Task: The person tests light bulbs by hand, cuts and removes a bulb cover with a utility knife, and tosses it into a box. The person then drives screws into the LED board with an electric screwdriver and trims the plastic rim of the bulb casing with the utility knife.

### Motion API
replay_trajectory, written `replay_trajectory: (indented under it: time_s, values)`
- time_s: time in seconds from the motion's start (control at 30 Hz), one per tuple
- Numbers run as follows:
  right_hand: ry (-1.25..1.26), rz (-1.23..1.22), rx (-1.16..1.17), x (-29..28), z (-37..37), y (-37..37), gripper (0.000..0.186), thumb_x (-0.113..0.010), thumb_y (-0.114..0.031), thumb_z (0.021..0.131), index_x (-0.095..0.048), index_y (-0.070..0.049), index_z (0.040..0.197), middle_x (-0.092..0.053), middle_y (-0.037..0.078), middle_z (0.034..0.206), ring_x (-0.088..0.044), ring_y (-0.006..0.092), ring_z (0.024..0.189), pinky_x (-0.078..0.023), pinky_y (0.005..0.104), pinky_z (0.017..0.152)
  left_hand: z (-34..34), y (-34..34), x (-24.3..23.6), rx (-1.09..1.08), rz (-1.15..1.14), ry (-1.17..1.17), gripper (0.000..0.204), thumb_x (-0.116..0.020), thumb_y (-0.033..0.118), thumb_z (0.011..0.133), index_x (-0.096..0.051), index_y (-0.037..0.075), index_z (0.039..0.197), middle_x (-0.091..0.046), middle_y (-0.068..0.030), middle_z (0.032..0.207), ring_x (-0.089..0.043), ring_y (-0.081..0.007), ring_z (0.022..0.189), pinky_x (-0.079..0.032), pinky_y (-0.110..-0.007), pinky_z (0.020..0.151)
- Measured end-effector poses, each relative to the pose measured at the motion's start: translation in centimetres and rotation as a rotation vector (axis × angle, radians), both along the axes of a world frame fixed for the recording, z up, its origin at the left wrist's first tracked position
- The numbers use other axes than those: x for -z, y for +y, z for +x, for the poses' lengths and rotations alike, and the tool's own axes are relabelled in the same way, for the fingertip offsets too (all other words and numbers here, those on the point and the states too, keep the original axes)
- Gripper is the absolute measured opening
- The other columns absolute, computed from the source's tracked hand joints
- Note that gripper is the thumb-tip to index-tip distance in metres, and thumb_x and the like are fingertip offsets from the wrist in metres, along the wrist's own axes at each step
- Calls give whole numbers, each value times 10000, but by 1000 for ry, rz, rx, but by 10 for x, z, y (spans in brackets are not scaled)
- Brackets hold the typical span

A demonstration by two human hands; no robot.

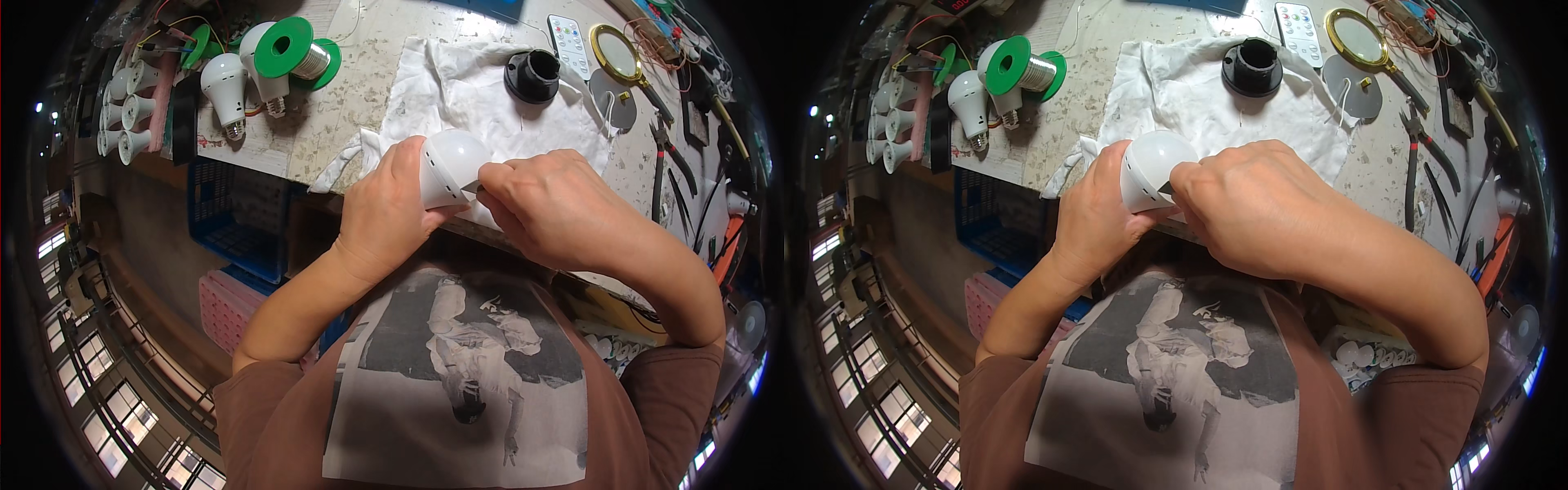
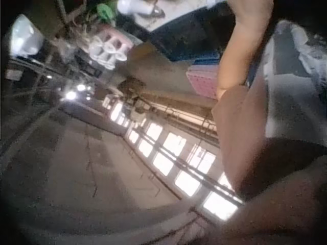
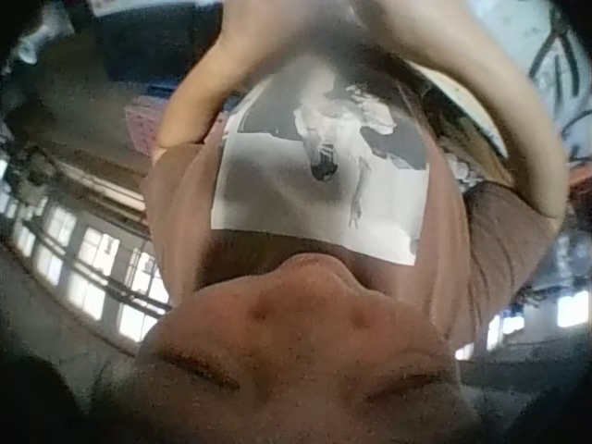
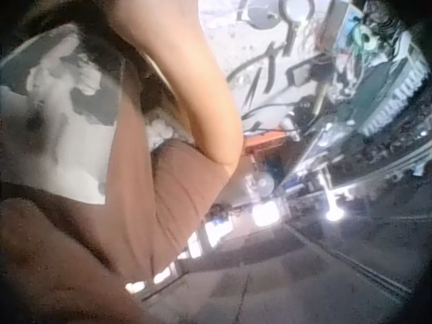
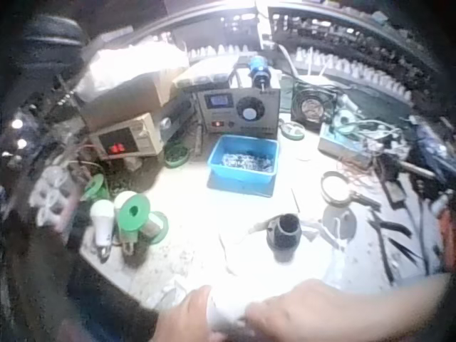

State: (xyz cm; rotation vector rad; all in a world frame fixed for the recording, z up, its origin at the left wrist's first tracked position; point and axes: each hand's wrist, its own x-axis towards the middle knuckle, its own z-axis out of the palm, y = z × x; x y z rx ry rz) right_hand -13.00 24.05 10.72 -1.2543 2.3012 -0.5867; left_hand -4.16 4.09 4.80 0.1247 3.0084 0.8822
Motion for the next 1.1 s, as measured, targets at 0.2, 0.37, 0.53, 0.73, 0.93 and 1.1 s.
replay_trajectory:
  time_s: [0.2, 0.37, 0.53, 0.73, 0.93, 1.1]
  values:
    - [-3, 48, 4, -5, 0, -2, 133, -627, -140, 865, -664, -12, 867, -690, 193, 738, -693, 376, 709, -544, 474, 651, 0, -1, 1, 40, -38, 33, 848, -895, 350, 687, -446, -23, 1302, -628, -175, 1118, -680, -361, 926, -574, -426, 719]
    - [83, 93, 27, -6, 8, -5, 143, -619, -135, 913, -592, -4, 862, -652, 178, 683, -656, 387, 631, -511, 479, 599, 0, 1, 0, -3, -1, 7, 841, -909, 322, 673, -467, 0, 1312, -665, -222, 1094, -675, -419, 952, -555, -473, 776]
    - [51, 170, 32, -15, 7, -12, 130, -617, -109, 863, -631, 18, 886, -682, 201, 730, -688, 379, 681, -542, 465, 643, 1, 0, 0, 52, -76, -11, 811, -876, 304, 717, -420, -53, 1284, -609, -205, 1089, -672, -367, 919, -568, -431, 703]
    - [-21, 284, 16, -20, 5, -19, 165, -616, -99, 830, -672, 32, 912, -710, 223, 782, -721, 369, 759, -568, 453, 698, 2, 0, 1, 51, -67, -13, 797, -880, 278, 710, -416, -45, 1271, -605, -199, 1064, -673, -367, 903, -567, -433, 692]
    - [13, 150, -7, -12, -7, -15, 157, -635, -141, 848, -681, 6, 875, -699, 210, 747, -711, 374, 747, -562, 460, 682, -5, -4, -5, 38, -6, -142, 809, -881, 327, 716, -420, -48, 1264, -614, -215, 1037, -678, -387, 863, -566, -440, 693]
    - [-6, 52, -53, -5, -13, -8, 148, -641, -155, 854, -684, -13, 855, -686, 203, 722, -694, 387, 715, -548, 472, 657, -8, -3, -7, -18, 57, -146, 793, -892, 323, 715, -448, 5, 1290, -674, -249, 1016, -677, -444, 933, -552, -490, 763]
